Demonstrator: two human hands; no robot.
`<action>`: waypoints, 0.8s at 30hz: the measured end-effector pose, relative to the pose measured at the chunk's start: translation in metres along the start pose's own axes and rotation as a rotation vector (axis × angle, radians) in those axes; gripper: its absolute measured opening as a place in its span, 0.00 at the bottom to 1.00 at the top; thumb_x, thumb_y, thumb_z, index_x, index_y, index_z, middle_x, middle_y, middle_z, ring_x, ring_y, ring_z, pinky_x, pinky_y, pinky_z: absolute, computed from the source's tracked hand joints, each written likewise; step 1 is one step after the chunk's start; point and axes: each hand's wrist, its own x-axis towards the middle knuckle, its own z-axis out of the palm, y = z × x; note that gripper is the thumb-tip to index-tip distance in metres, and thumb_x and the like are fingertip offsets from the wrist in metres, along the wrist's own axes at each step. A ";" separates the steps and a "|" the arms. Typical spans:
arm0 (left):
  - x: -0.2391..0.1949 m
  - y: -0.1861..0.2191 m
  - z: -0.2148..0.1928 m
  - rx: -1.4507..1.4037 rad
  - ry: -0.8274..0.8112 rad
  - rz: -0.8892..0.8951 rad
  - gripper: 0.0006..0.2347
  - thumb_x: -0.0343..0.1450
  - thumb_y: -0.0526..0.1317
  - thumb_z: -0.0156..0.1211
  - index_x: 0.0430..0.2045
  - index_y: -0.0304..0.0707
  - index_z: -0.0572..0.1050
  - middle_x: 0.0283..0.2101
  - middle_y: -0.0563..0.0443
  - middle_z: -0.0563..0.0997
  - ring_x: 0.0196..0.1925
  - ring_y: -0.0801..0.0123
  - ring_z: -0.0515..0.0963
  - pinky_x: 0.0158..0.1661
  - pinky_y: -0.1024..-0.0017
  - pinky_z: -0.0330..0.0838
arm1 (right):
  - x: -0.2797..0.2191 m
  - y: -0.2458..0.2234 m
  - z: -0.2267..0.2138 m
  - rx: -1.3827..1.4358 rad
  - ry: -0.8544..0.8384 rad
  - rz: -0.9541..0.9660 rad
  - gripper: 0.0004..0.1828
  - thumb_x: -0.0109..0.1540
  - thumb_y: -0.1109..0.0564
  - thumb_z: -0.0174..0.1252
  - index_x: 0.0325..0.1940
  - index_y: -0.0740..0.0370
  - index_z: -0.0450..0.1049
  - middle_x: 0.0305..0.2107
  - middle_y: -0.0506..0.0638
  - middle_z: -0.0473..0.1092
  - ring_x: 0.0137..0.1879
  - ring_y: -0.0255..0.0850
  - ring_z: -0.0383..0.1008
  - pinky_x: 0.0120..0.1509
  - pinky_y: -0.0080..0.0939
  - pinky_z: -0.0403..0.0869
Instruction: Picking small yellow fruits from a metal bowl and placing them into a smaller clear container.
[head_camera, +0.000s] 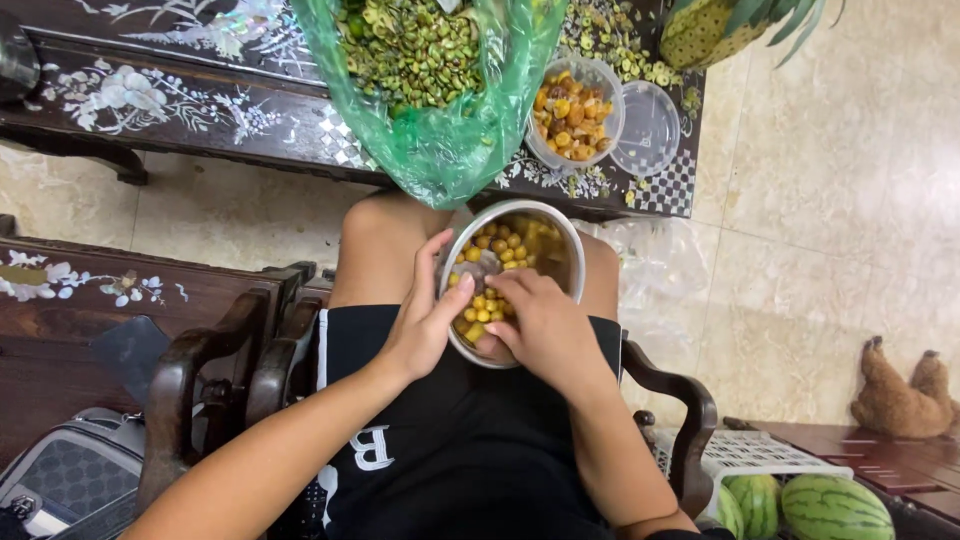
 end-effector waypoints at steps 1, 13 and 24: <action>-0.001 -0.001 0.000 0.077 -0.010 0.013 0.28 0.77 0.47 0.49 0.70 0.34 0.51 0.68 0.36 0.64 0.71 0.58 0.64 0.68 0.64 0.56 | -0.003 0.002 0.007 -0.022 -0.034 0.029 0.28 0.51 0.57 0.69 0.55 0.61 0.74 0.49 0.58 0.73 0.51 0.57 0.75 0.54 0.52 0.74; -0.001 -0.001 -0.001 0.177 -0.037 -0.024 0.29 0.76 0.49 0.50 0.69 0.32 0.51 0.69 0.33 0.64 0.72 0.54 0.65 0.68 0.63 0.57 | -0.004 0.016 0.013 0.105 -0.199 0.057 0.19 0.56 0.60 0.65 0.50 0.63 0.70 0.40 0.58 0.72 0.47 0.58 0.75 0.51 0.53 0.73; 0.000 -0.002 -0.001 0.126 -0.016 -0.011 0.28 0.77 0.47 0.51 0.69 0.32 0.50 0.68 0.34 0.64 0.71 0.57 0.65 0.68 0.64 0.57 | -0.001 0.018 0.011 0.176 -0.175 0.108 0.10 0.61 0.59 0.64 0.44 0.63 0.72 0.39 0.58 0.74 0.47 0.55 0.76 0.53 0.50 0.74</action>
